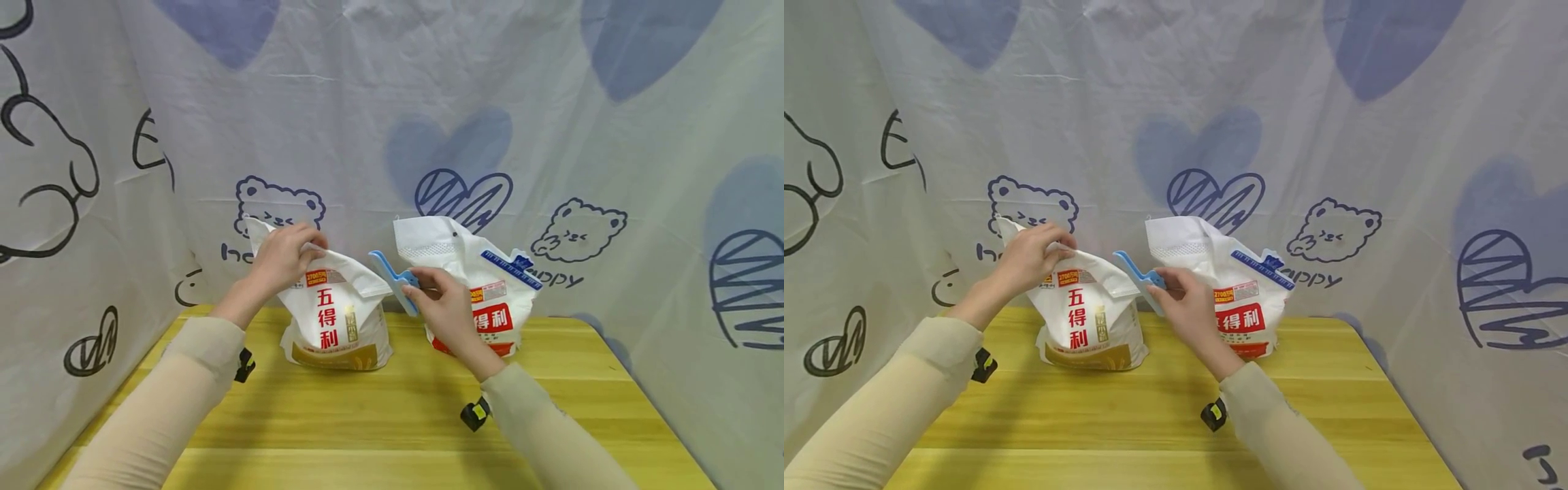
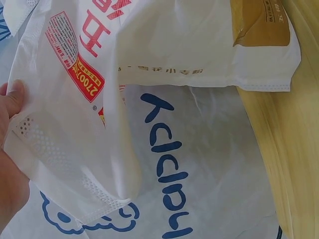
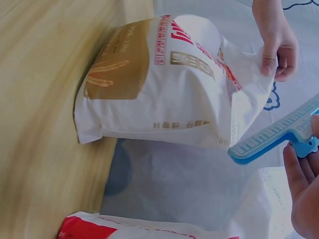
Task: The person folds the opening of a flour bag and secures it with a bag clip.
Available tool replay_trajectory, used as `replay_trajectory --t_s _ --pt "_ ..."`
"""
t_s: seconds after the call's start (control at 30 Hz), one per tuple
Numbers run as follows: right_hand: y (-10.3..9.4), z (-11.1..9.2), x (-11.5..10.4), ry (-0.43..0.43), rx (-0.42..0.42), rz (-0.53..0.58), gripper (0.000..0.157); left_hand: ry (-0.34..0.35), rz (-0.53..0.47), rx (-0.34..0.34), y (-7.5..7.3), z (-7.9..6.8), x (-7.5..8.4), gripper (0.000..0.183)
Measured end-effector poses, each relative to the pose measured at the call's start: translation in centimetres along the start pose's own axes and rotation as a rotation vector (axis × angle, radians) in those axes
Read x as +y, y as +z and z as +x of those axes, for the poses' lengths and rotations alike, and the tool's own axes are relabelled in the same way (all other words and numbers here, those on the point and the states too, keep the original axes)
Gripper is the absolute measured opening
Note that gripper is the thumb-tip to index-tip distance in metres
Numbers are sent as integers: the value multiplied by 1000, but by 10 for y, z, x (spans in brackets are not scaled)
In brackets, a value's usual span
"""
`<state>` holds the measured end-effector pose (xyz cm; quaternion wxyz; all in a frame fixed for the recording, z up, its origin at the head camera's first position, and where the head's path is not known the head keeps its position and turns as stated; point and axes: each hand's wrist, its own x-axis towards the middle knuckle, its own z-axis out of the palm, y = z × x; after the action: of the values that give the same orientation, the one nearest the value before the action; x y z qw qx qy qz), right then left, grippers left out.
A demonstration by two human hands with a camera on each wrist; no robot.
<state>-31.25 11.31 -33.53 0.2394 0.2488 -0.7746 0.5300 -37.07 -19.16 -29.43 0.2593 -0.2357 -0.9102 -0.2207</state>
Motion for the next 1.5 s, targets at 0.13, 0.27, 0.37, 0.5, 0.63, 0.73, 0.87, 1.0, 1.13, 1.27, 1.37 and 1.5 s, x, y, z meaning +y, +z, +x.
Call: replay_trajectory --t_s 0.13,0.27,0.37,0.5,0.63,0.73,0.87,1.0,1.13,1.27,1.37,1.5 --pt "2 9 0 -23 6 -20 30 3 -5 3 1 0 0 12" --pt "4 16 -3 -18 -8 -46 30 3 -9 -1 1 -1 0 11" --pt "7 21 -4 -31 -18 -66 29 -1 -7 -4 1 -1 0 11" --pt "11 30 -6 -50 -17 -93 29 -2 -2 0 0 -1 -1 11" --pt "15 39 -7 -51 -23 -108 27 0 -3 1 0 -1 0 11" --pt "18 44 -7 -53 -28 -116 26 -4 -7 -3 0 -1 0 12" --pt "23 51 -7 -53 -22 -118 23 -12 -13 -9 1 0 0 12" --pt "27 57 -7 -52 -25 -98 18 -19 -12 -9 1 1 -1 12" --pt "30 61 -6 -33 -28 -87 14 -15 -14 -1 0 2 -1 13" --pt "34 65 -3 -10 -35 -76 12 -8 -19 3 -1 2 -1 13" --pt "37 68 -2 3 -57 -62 11 -7 -21 4 -1 2 -1 14" --pt "40 72 -2 23 -95 -55 10 -2 -26 11 0 2 -2 15"
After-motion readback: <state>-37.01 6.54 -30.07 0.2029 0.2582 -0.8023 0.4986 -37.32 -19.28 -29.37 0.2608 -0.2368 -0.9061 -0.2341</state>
